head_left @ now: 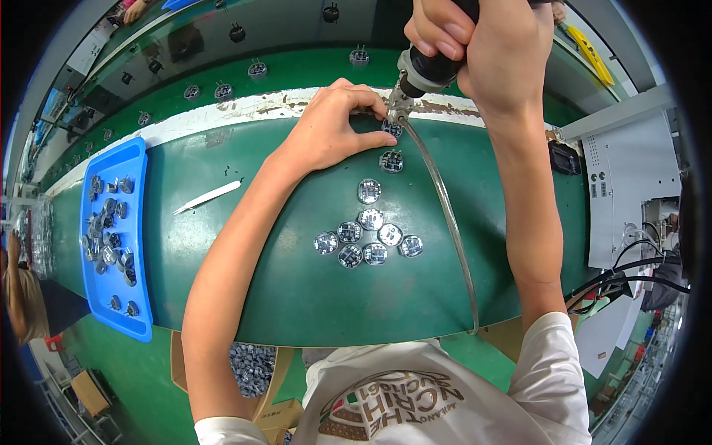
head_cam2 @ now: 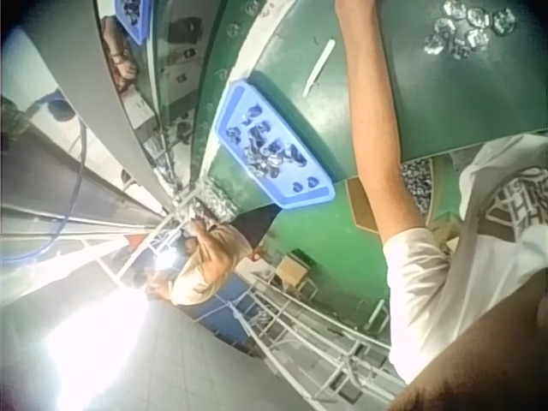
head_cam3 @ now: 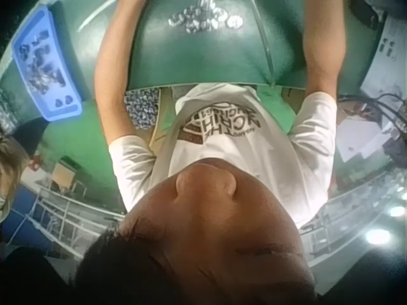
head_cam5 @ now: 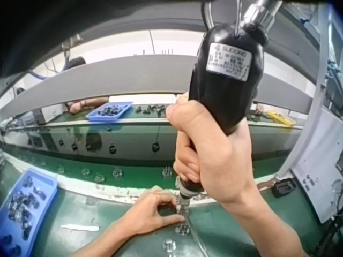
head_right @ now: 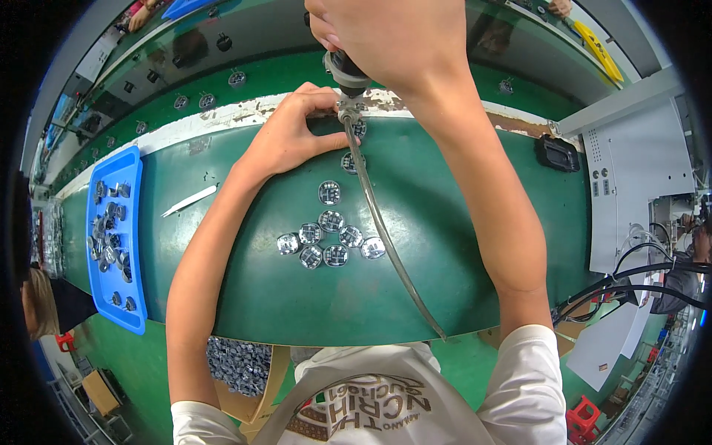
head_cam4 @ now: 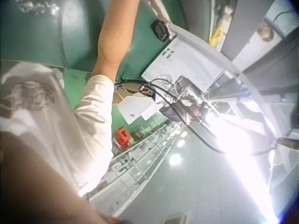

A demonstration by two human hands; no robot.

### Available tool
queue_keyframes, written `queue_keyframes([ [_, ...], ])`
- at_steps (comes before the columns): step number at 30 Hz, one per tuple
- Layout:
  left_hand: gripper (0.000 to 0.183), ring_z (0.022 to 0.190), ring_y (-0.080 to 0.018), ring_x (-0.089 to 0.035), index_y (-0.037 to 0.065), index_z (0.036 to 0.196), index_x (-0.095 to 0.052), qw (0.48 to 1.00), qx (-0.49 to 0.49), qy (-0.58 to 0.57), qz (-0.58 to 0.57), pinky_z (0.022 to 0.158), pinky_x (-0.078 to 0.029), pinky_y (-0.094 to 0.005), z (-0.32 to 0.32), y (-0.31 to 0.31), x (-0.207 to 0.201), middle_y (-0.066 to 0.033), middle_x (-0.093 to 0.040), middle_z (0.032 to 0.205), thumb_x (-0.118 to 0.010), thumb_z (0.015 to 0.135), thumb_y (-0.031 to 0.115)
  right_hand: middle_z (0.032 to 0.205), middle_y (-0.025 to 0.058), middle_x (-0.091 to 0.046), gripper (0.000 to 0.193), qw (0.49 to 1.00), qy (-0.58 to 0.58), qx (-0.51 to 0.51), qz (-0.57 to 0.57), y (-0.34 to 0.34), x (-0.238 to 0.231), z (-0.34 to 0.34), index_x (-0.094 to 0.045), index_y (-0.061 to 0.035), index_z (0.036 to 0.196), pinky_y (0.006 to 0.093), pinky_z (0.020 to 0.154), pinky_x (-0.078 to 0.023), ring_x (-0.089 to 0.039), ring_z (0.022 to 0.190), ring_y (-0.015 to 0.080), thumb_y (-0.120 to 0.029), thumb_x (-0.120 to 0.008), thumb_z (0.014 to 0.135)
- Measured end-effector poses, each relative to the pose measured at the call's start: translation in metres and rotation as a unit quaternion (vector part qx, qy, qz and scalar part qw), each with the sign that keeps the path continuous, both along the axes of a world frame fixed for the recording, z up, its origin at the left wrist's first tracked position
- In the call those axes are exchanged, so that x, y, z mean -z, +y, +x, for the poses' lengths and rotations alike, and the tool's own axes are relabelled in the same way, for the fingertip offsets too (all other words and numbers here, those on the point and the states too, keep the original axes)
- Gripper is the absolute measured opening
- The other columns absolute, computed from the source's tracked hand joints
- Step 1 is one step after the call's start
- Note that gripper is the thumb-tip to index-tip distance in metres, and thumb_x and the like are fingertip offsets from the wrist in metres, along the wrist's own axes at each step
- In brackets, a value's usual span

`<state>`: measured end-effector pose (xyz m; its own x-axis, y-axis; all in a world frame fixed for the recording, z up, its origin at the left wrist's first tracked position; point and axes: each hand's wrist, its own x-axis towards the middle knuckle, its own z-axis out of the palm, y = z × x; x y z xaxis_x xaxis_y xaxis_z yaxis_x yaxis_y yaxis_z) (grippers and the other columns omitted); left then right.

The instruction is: The person fastens components onto circular circuit boards using an electric screwdriver.

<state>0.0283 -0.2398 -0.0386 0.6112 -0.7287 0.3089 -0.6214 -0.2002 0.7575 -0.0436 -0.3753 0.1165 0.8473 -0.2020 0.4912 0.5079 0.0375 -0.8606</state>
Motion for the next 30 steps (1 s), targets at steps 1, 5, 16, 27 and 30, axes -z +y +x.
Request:
queue_keyframes([
  [1,0.033,0.105,-0.0242,-0.062,0.001,0.103,-0.074,1.000,0.002,0.016,0.021,0.097,-0.054,-0.0360,-0.001,0.001,-0.001,-0.0096,-0.068,0.102,-0.088,0.077,0.016,0.048,-0.0023,-0.044,0.022,1.000,-0.004,-0.006,0.001,-0.001,0.002,0.001,-0.058,-0.0035,0.079,0.0243,0.037,-0.033,-0.037,0.035,0.0072,-0.017,-0.062,0.096],
  [5,0.033,0.101,-0.0260,-0.062,0.001,0.095,-0.074,1.000,-0.006,-0.005,0.001,0.094,-0.055,-0.0381,-0.001,0.000,0.001,-0.0096,-0.072,0.099,-0.090,0.075,0.022,0.048,-0.0025,-0.044,0.022,1.000,-0.011,0.006,0.003,-0.001,0.005,0.006,-0.058,-0.0036,0.080,0.0241,0.037,-0.032,-0.037,0.035,0.0070,-0.017,-0.063,0.096],
  [16,0.041,0.106,-0.0240,-0.063,0.002,0.110,-0.075,0.997,-0.021,0.008,0.068,0.101,-0.053,-0.0356,-0.001,-0.002,-0.003,-0.0123,-0.063,0.109,-0.089,0.077,0.022,0.049,-0.0031,-0.046,0.022,1.000,-0.012,-0.001,0.002,0.001,0.012,0.019,-0.059,-0.0047,0.077,0.0244,0.038,-0.034,-0.039,0.036,0.0067,-0.015,-0.063,0.096],
  [27,0.039,0.093,-0.0263,-0.064,0.001,0.088,-0.070,0.999,-0.037,-0.012,0.018,0.086,-0.054,-0.0387,-0.001,-0.005,0.003,-0.0112,-0.070,0.090,-0.092,0.072,0.029,0.048,-0.0028,-0.045,0.025,0.999,0.011,-0.031,-0.006,0.002,0.002,0.009,-0.057,-0.0059,0.074,0.0253,0.038,-0.037,-0.040,0.036,0.0072,-0.015,-0.061,0.097],
  [30,0.040,0.092,-0.0244,-0.062,0.003,0.087,-0.068,0.999,-0.022,-0.031,-0.017,0.086,-0.053,-0.0383,0.002,-0.001,0.012,-0.0084,-0.069,0.091,-0.093,0.072,0.030,0.045,-0.0042,-0.038,0.027,0.996,-0.025,0.074,-0.035,0.016,-0.024,-0.019,-0.057,-0.0070,0.079,0.0248,0.037,-0.036,-0.036,0.034,0.0075,-0.024,-0.055,0.100],
])
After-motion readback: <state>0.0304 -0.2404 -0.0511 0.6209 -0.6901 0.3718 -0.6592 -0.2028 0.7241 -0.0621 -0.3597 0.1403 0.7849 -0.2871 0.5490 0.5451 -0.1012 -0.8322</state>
